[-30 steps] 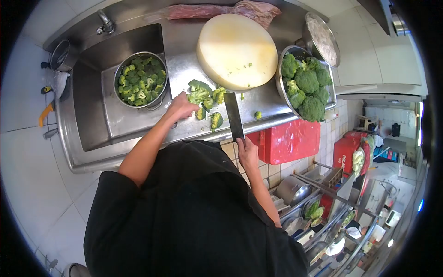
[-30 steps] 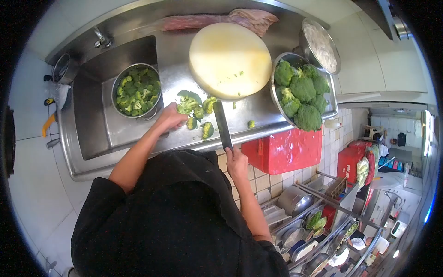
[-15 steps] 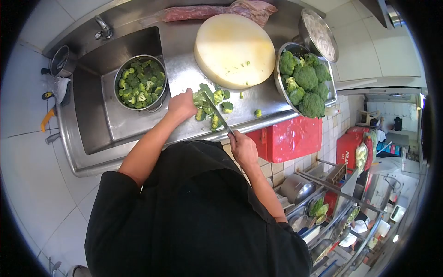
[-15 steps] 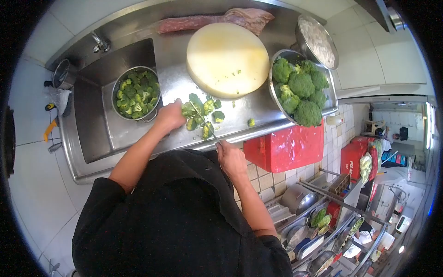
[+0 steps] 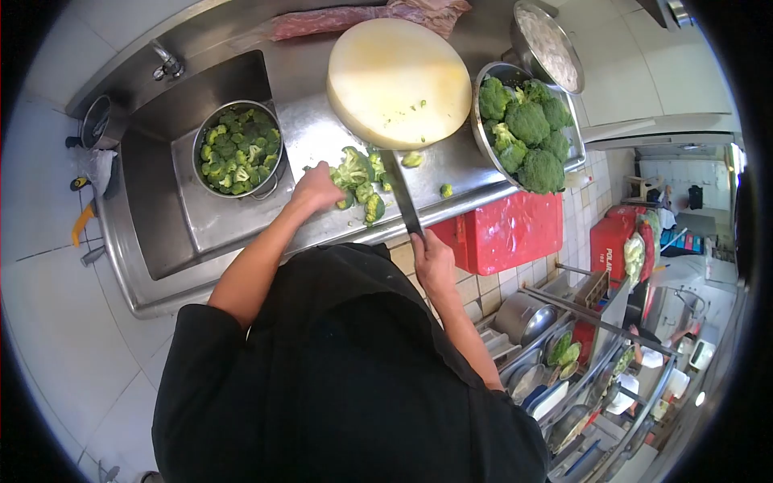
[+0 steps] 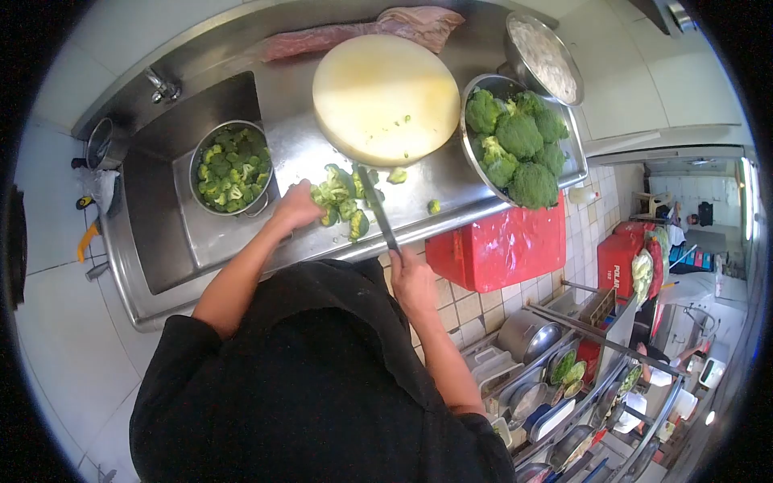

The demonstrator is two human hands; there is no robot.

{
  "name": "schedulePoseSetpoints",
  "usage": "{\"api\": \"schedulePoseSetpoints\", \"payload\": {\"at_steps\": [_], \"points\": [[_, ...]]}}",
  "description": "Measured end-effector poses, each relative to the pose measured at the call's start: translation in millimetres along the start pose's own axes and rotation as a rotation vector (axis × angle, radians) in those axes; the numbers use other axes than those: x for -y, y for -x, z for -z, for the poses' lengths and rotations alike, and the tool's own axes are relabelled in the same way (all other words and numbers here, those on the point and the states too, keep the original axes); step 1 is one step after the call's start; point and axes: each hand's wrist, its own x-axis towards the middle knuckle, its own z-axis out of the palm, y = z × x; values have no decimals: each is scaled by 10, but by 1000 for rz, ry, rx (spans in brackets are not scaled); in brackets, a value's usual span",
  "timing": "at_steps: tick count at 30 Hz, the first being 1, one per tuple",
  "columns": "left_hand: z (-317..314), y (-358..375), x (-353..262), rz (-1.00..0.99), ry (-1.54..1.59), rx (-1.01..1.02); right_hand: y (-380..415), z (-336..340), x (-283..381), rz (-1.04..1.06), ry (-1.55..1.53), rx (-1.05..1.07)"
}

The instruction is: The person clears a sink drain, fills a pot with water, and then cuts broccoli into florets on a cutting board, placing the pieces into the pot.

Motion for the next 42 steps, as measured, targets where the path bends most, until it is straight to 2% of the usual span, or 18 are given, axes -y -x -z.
{"api": "schedulePoseSetpoints", "payload": {"at_steps": [2,6,15,18,21,24,27,28,31,32,35,38,41,42], "points": [[-44,-79,70,-21,56,25,-16,-55,141,107,8,-15],[1,-29,64,-28,98,26,-95,-174,225,158,60,34],[27,13,59,-13,204,84,-165,-235,201,204,147,65],[31,31,68,-7,289,185,-194,-324,145,221,132,51],[-72,17,114,-91,249,136,-280,-369,196,180,168,105],[-277,-166,272,-220,130,39,-307,-444,136,207,111,61],[11,130,-11,47,578,273,-290,-427,102,231,54,2],[-70,79,56,143,823,290,-286,-422,99,219,58,9],[-161,-171,324,140,1219,740,-272,-409,64,210,50,9],[-193,-233,348,160,1188,792,-270,-432,33,224,29,-6],[-135,-136,176,23,909,629,-223,-347,75,210,16,1],[142,190,-267,5,306,234,-147,-238,181,166,7,3],[62,267,-333,-107,32,-88,-118,-169,277,161,17,-34],[47,286,-338,-117,39,-114,-110,-155,300,165,25,-48]]}}
